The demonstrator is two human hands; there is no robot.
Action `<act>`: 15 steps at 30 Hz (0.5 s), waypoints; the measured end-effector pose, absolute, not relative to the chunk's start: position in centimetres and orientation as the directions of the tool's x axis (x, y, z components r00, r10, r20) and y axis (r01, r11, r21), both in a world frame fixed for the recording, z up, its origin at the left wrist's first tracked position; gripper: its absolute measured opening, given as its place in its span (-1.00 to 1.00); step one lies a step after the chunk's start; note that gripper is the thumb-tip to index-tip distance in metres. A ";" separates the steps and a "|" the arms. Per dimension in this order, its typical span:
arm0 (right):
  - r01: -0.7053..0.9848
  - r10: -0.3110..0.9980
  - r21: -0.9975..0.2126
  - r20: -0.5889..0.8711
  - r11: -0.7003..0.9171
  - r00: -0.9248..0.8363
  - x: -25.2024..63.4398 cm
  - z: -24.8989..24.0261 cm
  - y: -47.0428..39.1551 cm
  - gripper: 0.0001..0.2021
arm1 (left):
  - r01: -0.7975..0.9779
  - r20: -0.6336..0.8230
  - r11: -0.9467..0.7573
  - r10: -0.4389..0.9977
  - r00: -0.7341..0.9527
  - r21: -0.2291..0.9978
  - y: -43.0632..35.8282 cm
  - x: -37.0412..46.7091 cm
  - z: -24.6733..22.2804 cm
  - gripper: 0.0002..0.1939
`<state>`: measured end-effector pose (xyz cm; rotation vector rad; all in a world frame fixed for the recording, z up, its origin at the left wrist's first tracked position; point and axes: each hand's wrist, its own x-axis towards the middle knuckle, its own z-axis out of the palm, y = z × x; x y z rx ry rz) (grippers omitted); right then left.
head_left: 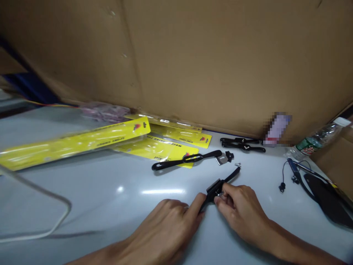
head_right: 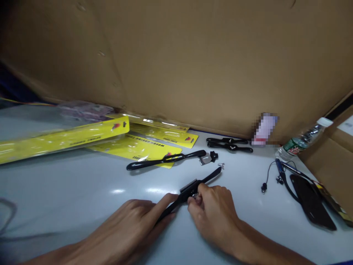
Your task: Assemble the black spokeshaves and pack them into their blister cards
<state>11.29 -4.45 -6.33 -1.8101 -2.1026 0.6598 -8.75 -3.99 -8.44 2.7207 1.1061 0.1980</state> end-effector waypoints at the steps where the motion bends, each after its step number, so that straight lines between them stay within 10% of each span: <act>1: 0.847 0.983 -0.521 -0.072 0.106 -0.167 11.3 -6.4 -4.4 -0.77 | 0.678 0.031 -0.692 0.705 0.709 0.247 -4.0 -8.7 -8.3 -0.79; 15: 0.839 0.991 -0.532 0.008 0.116 -0.132 11.2 -7.2 -4.3 -0.78 | 0.677 0.176 -0.719 0.695 0.697 0.156 -4.3 -8.7 -9.3 -0.79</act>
